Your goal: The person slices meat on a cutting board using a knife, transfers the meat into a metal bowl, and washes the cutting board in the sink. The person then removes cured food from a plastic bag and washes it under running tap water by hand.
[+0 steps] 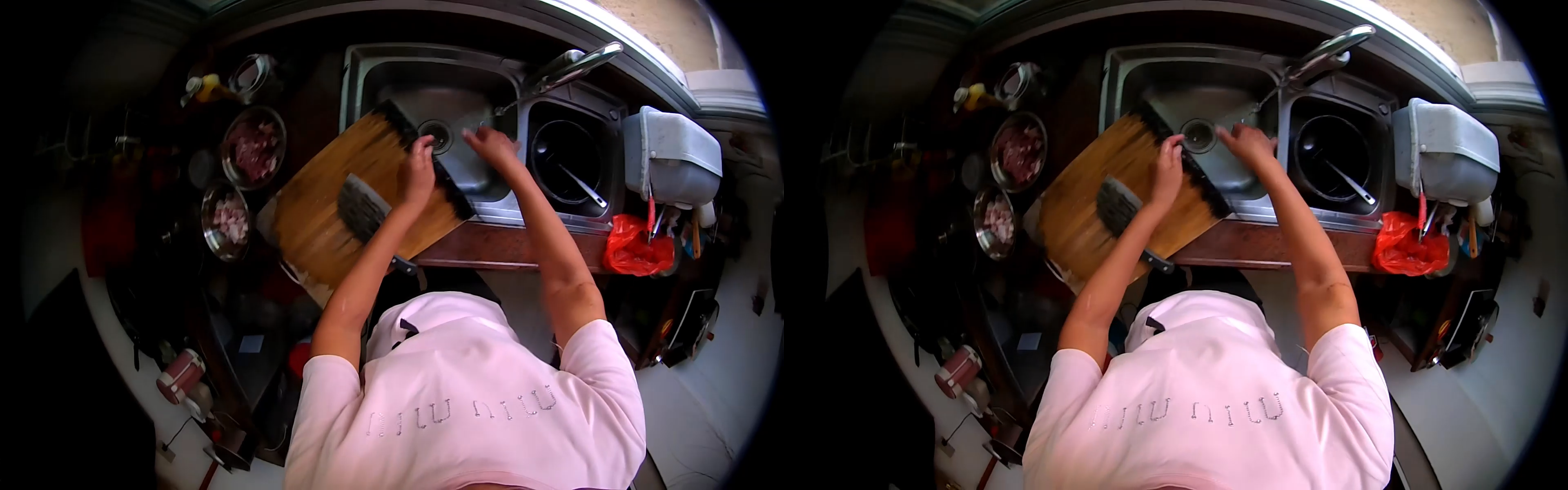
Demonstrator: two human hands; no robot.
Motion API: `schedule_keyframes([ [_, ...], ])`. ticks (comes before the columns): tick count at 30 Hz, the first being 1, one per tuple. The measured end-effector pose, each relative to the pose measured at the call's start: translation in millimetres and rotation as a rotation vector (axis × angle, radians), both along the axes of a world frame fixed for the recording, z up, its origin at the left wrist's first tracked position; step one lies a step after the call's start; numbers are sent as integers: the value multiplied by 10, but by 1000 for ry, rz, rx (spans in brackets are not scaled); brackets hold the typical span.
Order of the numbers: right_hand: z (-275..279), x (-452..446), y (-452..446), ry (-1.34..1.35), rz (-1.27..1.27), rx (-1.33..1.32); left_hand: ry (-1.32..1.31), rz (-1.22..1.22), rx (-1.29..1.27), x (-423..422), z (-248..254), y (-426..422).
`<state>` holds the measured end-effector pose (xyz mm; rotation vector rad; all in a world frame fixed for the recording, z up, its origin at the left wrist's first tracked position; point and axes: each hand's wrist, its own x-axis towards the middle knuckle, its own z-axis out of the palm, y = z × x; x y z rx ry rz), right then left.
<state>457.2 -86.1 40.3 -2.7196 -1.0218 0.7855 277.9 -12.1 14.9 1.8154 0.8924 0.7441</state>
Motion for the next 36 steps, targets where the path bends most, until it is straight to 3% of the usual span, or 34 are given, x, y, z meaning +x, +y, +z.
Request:
schedule_keyframes([
  [2,-259,-228,-221,-289,275,393,166,-26,-320,-520,221,73],
  [4,-166,-606,-215,-286,182,588,200,79,16,-1082,255,89],
  [6,168,-1129,-236,-287,294,731,224,238,-52,-1683,284,91],
  [8,-57,-1688,-379,-160,410,607,475,404,197,-2364,39,103],
  [10,231,-2227,-413,-31,441,535,604,595,221,-2851,129,36],
  [13,257,-2615,-463,12,466,450,557,836,8,-3450,-228,-18],
  [16,119,-2685,-474,16,465,320,297,917,-543,-3525,-99,-122],
  [19,97,-2591,-539,-71,384,347,-79,683,-770,-3668,-280,-135],
  [22,329,-2318,-623,-57,234,246,-104,587,-918,-3683,-136,-128],
  [23,223,-2144,-721,-76,185,306,-224,531,-983,-3716,-177,-121],
  [26,355,-1545,-830,-288,59,348,-297,546,-1147,-3705,-226,-187],
  [29,523,-873,-730,-434,39,181,-336,554,-1196,-3718,-469,-295],
  [32,506,-353,-611,-554,98,175,-324,581,-1269,-3610,-400,-424],
  [35,527,-4,-511,-493,19,293,-316,588,-1263,-3444,-262,-530],
  [36,538,97,-481,-271,-106,322,-316,592,-1253,-3404,-232,-580],
])
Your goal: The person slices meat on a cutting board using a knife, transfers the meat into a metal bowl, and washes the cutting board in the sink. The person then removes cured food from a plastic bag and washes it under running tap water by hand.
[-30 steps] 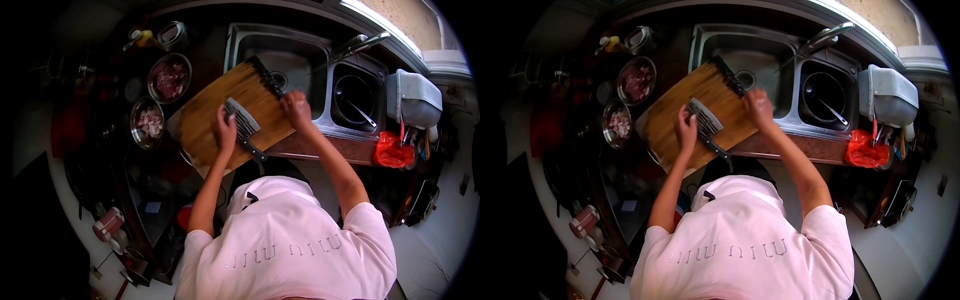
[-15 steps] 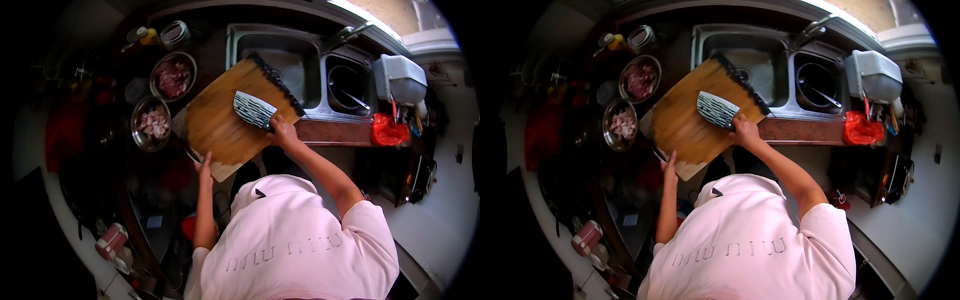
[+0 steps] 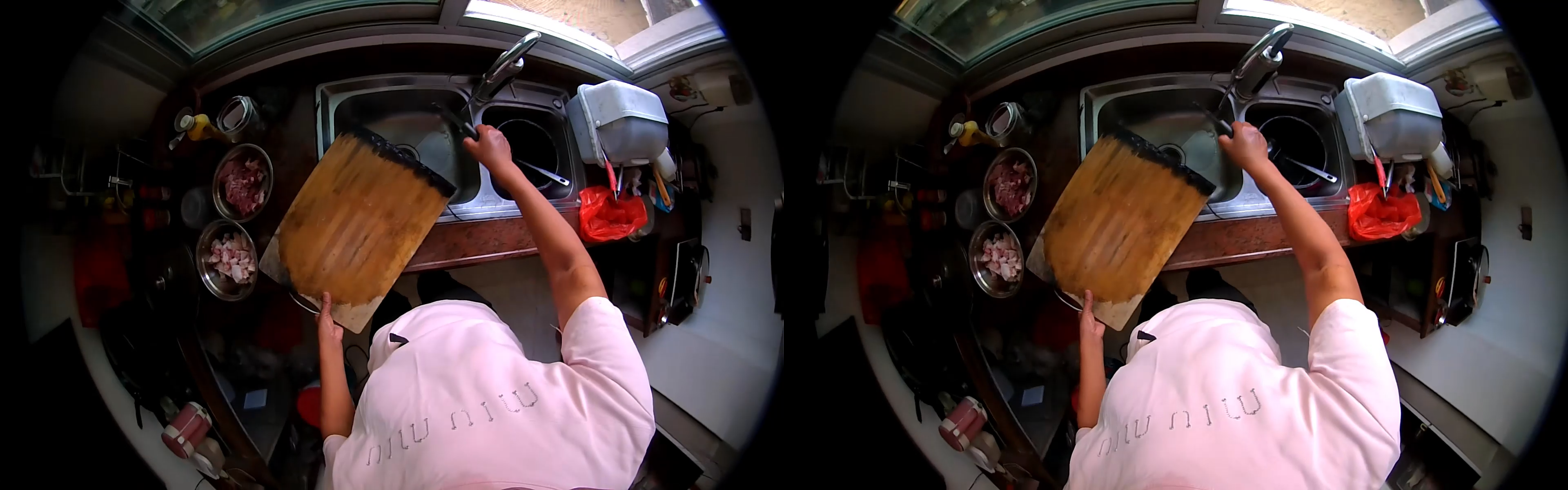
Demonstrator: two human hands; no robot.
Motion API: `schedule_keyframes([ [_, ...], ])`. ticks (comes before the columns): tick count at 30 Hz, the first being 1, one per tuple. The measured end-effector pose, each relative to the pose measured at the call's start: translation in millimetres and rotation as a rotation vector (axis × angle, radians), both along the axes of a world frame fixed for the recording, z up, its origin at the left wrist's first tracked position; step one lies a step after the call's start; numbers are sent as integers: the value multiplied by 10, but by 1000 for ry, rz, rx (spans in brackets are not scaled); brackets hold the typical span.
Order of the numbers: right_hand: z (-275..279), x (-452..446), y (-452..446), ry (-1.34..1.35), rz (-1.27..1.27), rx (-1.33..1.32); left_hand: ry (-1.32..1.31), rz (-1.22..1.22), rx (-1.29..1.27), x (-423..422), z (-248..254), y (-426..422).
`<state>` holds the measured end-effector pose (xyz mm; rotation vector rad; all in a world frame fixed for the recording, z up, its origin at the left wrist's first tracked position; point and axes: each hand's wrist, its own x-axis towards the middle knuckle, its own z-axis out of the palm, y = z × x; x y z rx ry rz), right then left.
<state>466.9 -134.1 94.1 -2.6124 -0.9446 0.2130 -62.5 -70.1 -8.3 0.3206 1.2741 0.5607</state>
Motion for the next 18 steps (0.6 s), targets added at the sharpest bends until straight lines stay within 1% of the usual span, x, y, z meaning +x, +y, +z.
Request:
schedule_keyframes([
  [2,143,114,71,475,-164,99,19,52,6,38,14,-59],
  [3,212,78,81,667,-230,236,26,81,12,74,15,-85],
  [4,104,145,85,762,-173,256,33,98,50,120,12,-107],
  [6,-315,246,114,957,-54,292,54,137,125,167,16,-159],
  [7,-531,214,166,1015,-19,351,86,156,122,170,0,-187],
  [8,-700,198,210,1095,-33,245,116,174,121,186,-34,-201],
  [10,-676,-117,282,1222,-85,327,174,215,146,236,-74,-223],
  [11,-644,-165,312,1341,-91,315,205,236,172,269,-87,-246],
  [14,-930,-237,313,1270,-14,473,238,255,199,379,6,-308],
  [15,-918,-229,270,1303,-46,450,235,251,201,433,60,-294],
  [18,-909,-226,22,1022,-92,509,307,168,171,604,242,-264],
])
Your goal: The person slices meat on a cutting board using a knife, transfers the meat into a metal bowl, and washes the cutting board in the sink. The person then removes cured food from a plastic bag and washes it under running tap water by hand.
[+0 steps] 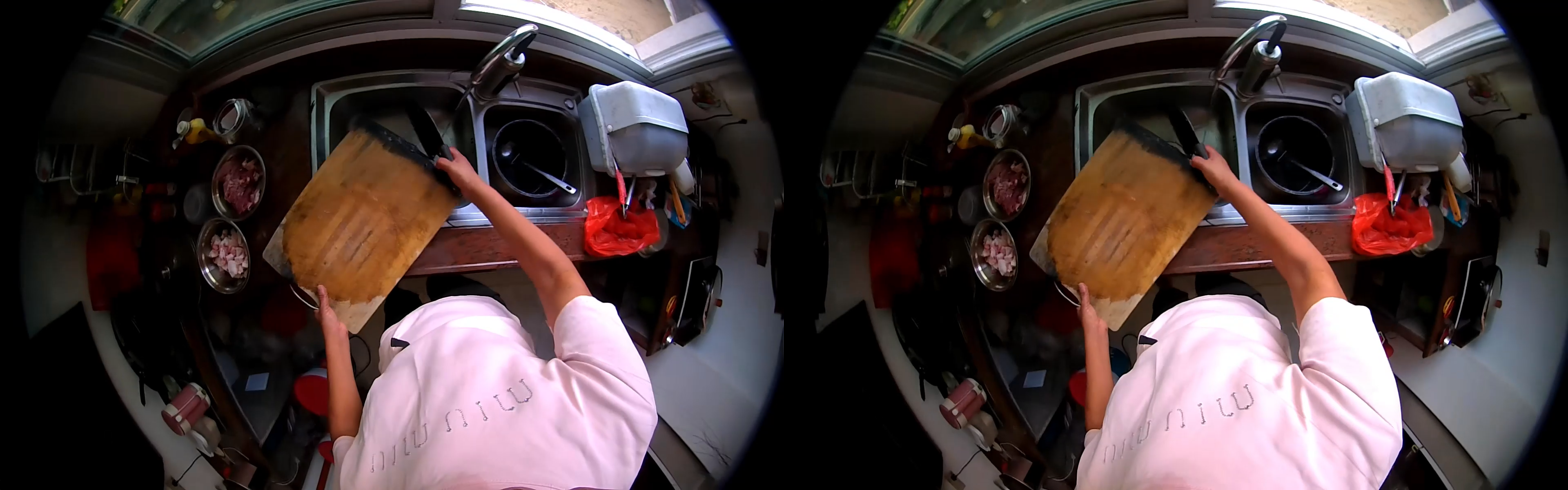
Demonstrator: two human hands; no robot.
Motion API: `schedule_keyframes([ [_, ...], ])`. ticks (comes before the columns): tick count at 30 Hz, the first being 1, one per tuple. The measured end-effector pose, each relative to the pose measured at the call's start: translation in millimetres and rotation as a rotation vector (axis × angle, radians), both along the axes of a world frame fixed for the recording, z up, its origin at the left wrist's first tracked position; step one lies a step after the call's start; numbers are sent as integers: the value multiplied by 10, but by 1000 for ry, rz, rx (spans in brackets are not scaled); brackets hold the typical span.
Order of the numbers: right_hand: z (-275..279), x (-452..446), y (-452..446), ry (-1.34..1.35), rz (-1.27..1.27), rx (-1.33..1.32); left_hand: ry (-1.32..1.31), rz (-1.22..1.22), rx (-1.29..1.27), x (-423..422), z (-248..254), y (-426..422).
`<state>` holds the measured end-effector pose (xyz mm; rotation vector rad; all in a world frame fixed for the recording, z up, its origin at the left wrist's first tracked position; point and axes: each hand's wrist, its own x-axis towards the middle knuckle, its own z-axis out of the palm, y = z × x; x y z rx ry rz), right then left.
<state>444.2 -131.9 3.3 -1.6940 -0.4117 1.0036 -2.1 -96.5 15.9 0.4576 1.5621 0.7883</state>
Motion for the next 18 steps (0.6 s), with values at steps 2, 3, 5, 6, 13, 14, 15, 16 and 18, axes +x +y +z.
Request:
schedule_keyframes([
  [2,-54,3,-250,-67,-293,5,-40,-59,-53,209,232,60],
  [3,114,42,-418,-17,-267,35,-57,-88,-80,297,290,90],
  [5,363,120,-790,3,-293,25,-78,-176,24,413,132,139],
  [6,396,154,-948,-27,-345,-12,-91,-219,79,496,67,177],
  [13,182,461,-1661,-146,-582,-13,-231,-393,-33,1378,-55,612],
  [14,194,483,-1687,-157,-598,-34,-225,-410,-40,1492,-164,683],
  [15,221,511,-1706,-169,-614,-52,-220,-428,-45,1613,-225,754],
  [16,214,548,-1725,-180,-632,-70,-196,-469,-54,1716,-226,810],
  [18,126,634,-1783,-207,-602,-73,-143,-554,-74,1904,-211,901],
])
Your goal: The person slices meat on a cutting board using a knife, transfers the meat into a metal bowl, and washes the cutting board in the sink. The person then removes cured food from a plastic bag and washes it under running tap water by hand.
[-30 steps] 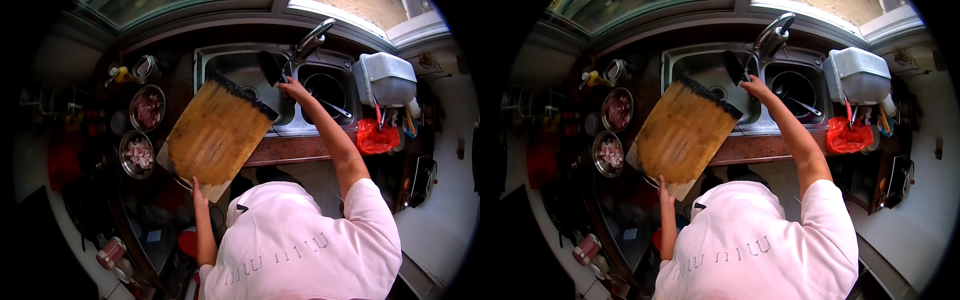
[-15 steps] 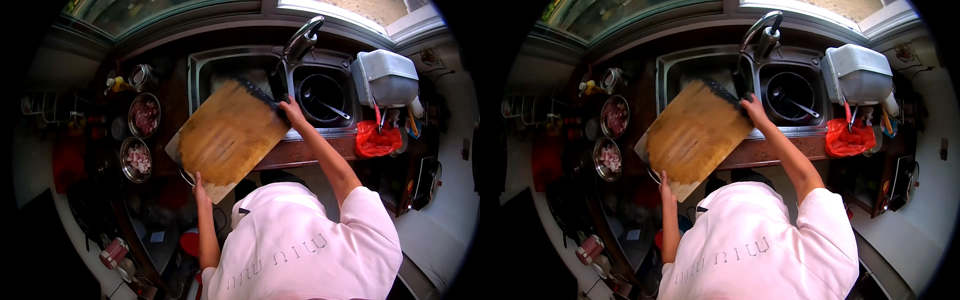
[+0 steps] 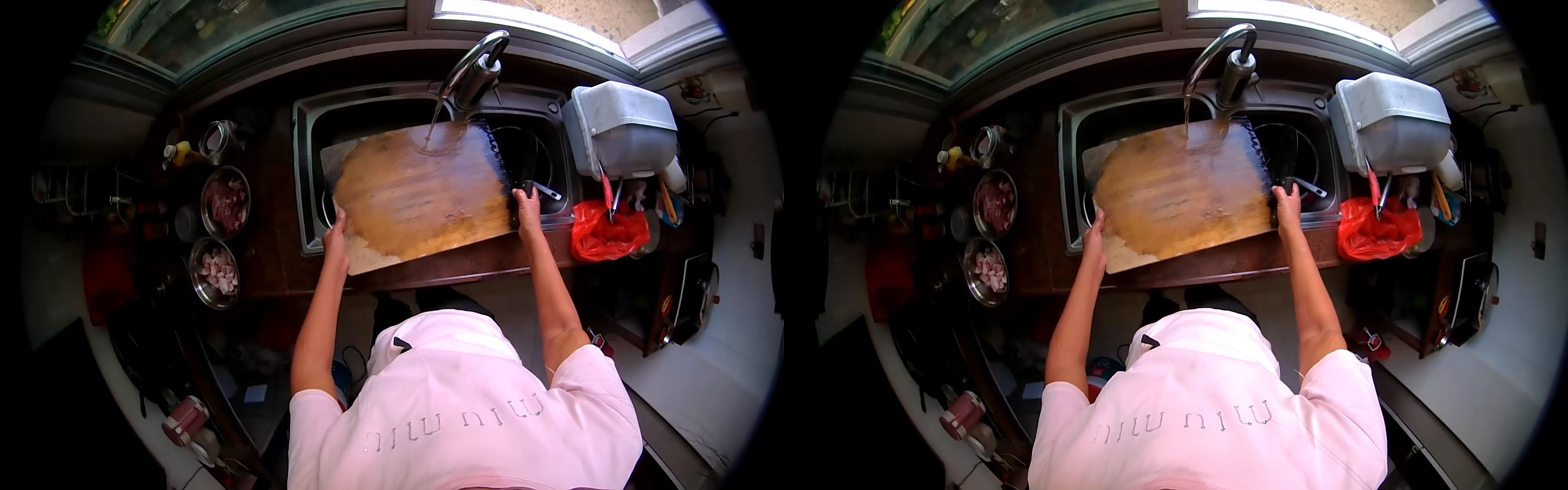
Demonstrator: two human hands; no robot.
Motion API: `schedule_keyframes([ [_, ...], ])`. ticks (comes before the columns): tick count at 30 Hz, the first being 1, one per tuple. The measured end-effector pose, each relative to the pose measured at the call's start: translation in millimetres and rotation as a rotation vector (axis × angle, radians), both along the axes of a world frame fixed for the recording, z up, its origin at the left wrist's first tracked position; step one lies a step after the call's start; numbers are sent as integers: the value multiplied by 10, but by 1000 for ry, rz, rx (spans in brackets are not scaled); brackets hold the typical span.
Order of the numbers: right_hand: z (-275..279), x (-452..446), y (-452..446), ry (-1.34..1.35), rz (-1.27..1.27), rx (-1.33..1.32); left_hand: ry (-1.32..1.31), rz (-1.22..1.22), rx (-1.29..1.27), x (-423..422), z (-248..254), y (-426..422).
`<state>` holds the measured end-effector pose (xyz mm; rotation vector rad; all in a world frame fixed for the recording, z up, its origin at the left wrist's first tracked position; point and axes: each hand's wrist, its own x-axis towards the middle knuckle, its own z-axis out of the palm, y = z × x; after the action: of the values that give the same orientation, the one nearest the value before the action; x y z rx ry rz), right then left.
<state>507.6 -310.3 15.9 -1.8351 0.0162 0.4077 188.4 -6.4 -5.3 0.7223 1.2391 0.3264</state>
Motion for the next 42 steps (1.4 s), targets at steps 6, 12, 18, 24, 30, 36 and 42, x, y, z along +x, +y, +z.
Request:
schedule_keyframes([
  [6,134,-103,40,-280,164,-281,45,-27,134,475,-54,218],
  [12,580,-183,794,287,286,58,142,-37,129,678,-180,337],
  [18,437,-1,1188,464,475,126,111,-21,73,647,-302,286],
  [24,502,-294,1135,301,702,1,59,-30,93,572,-443,224],
  [30,293,-593,922,-77,878,-271,86,-7,63,525,-686,301],
  [36,337,292,1251,-535,704,-575,87,7,69,547,-598,238],
  [42,597,-79,1468,-445,897,-538,109,47,80,528,-622,241],
])
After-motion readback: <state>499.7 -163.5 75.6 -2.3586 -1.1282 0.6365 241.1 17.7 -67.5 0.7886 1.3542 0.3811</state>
